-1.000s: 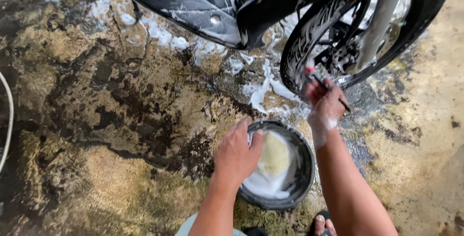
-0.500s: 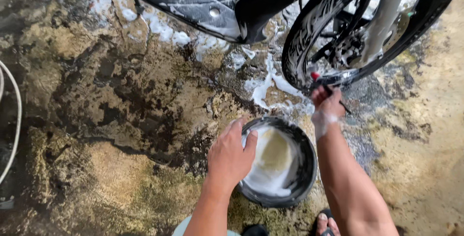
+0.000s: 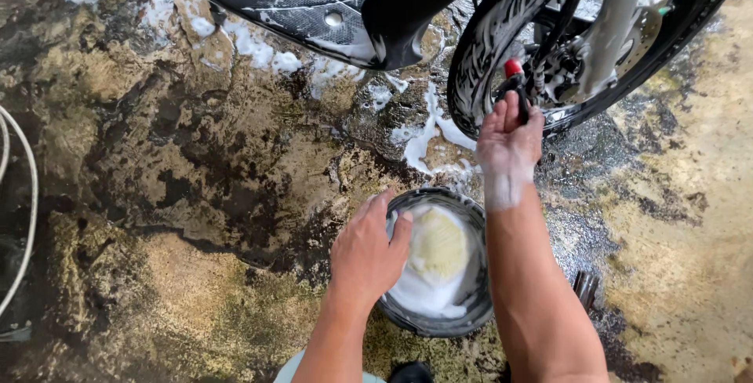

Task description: The person scrubs the front wheel and tire of a motorcycle using a brush and soapy water from a bucket. They then switch to a sponge to wash the front fairing and headlight area of the motorcycle.

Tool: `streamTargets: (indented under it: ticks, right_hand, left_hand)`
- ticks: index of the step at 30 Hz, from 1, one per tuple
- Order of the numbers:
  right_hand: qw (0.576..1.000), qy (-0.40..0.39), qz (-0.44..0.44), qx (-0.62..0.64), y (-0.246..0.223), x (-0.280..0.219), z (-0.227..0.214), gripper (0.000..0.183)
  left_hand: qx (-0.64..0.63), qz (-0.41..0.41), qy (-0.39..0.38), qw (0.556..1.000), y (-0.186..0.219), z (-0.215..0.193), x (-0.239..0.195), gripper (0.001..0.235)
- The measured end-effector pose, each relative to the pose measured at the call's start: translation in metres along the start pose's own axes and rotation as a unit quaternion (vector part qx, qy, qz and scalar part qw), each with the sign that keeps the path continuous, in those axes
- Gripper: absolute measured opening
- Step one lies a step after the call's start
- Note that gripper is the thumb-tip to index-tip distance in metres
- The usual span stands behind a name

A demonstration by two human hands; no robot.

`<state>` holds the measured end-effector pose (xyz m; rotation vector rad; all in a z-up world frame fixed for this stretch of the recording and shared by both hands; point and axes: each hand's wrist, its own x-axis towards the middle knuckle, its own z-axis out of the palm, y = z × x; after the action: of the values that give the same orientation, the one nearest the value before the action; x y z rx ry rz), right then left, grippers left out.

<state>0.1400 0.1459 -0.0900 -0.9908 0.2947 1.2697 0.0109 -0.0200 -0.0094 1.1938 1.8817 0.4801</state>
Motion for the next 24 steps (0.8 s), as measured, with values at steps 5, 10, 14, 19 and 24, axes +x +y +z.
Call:
streamTargets:
  ticks: [5,10,14,19,24]
  right_hand:
    - [0.956,-0.003,-0.153,-0.250,-0.003,0.065,-0.077,0.014]
    - [0.886,-0.037,-0.328,-0.325,-0.021,0.111,-0.108,0.013]
    - [0.845,-0.179,-0.312,-0.395,-0.022,0.068,-0.099,0.011]
    - [0.826,-0.186,-0.332,-0.416,-0.021,0.069,-0.115,0.014]
    - [0.742,-0.287,-0.392,-0.462,-0.026,0.095,-0.133,0.012]
  left_hand:
    - [0.046,-0.040,-0.023,0.998,0.003,0.000,0.004,0.050]
    - [0.022,-0.028,-0.011,0.999,0.005,0.000,-0.001,0.049]
    - [0.032,-0.024,-0.008,0.999,0.004,0.003,0.004,0.049]
    - [0.030,-0.023,0.002,0.999,0.003,0.004,0.002,0.049]
    - [0.033,-0.024,-0.007,0.999,0.000,0.008,0.004,0.049]
